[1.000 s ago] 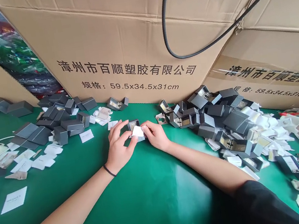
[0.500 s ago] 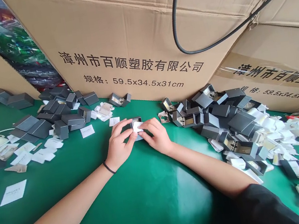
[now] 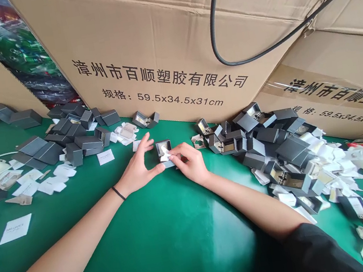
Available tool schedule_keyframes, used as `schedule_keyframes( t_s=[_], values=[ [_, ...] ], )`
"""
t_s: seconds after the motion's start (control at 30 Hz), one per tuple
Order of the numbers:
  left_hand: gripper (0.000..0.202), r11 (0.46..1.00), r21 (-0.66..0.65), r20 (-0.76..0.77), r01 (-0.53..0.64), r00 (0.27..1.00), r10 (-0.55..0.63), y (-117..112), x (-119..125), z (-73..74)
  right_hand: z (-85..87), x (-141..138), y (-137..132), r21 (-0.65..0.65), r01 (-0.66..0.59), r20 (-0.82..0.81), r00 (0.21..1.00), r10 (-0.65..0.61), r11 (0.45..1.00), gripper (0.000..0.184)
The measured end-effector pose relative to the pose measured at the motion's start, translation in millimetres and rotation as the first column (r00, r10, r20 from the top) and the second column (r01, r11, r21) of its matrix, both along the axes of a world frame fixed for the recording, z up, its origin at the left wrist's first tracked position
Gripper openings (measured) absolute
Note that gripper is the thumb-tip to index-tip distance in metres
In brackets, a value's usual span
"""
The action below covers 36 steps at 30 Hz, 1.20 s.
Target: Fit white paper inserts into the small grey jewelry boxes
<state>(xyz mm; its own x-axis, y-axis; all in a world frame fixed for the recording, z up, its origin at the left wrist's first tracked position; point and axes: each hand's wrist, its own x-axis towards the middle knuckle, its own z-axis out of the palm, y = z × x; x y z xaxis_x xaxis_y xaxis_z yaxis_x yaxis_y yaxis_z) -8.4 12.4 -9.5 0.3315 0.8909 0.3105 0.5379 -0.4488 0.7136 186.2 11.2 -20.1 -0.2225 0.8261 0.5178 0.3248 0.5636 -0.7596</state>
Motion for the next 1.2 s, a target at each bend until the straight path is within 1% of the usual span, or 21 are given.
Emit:
schedule_keyframes(
  t_s=[0.03,0.1,0.17,0.23,0.37,0.43,0.53,0.67,0.77,0.9,1.07,1.2],
  values=[
    [0.094,0.999,-0.019,-0.071,0.027,0.997,-0.028,0.3,-0.1,0.4,0.2,0.0,-0.1,-0.035,-0.009,-0.020,1.000,0.008,0.999,0.019],
    [0.093,0.999,-0.024,-0.184,0.036,0.982,-0.040,-0.5,1.5,1.1,0.6,0.0,-0.2,-0.095,-0.030,-0.067,0.997,0.023,0.995,0.020],
    [0.089,1.000,-0.009,-0.224,0.020,0.974,-0.022,-2.2,3.6,1.4,0.8,0.4,-0.2,-0.124,-0.034,-0.097,0.995,0.022,0.992,0.021],
    [0.089,1.000,0.022,-0.206,0.009,0.978,-0.004,-3.8,4.5,1.1,0.4,1.2,0.4,-0.111,-0.008,-0.082,0.997,-0.001,0.994,0.021],
    [0.091,0.995,0.104,-0.158,0.008,0.987,0.008,-5.2,3.8,-1.1,-1.8,3.8,3.5,0.004,0.044,0.029,0.999,-0.044,0.999,0.019],
    [0.090,0.989,0.145,-0.152,0.033,0.988,-0.010,-5.6,3.7,-2.3,-2.9,5.0,5.5,0.060,0.040,0.078,0.996,-0.045,0.997,0.018],
    [0.088,0.972,0.215,-0.188,0.099,0.981,-0.059,-6.5,4.7,-3.1,-3.2,6.1,8.1,0.116,0.027,0.149,0.988,-0.044,0.993,0.019],
    [0.086,0.960,0.240,-0.246,0.143,0.966,-0.082,-8.4,6.0,-2.5,-3.2,6.3,9.4,0.118,0.002,0.237,0.971,-0.031,0.993,0.021],
    [0.084,0.957,0.244,-0.256,0.158,0.962,-0.094,-9.3,6.0,-2.0,-4.1,6.1,8.6,0.132,-0.015,0.304,0.952,-0.026,0.991,0.020],
    [0.082,0.953,0.254,-0.262,0.166,0.960,-0.098,-9.5,5.8,-2.3,-5.3,5.5,7.5,0.166,-0.012,0.384,0.922,-0.053,0.986,0.019],
    [0.080,0.947,0.268,-0.257,0.177,0.960,-0.107,-9.0,5.9,-3.3,-4.9,4.6,7.2,0.190,-0.012,0.410,0.910,-0.069,0.982,0.018],
    [0.076,0.935,0.294,-0.270,0.200,0.955,-0.120,-8.9,5.8,-4.1,-4.9,2.6,6.5,0.183,0.027,0.448,0.887,-0.107,0.983,0.020]
  ],
)
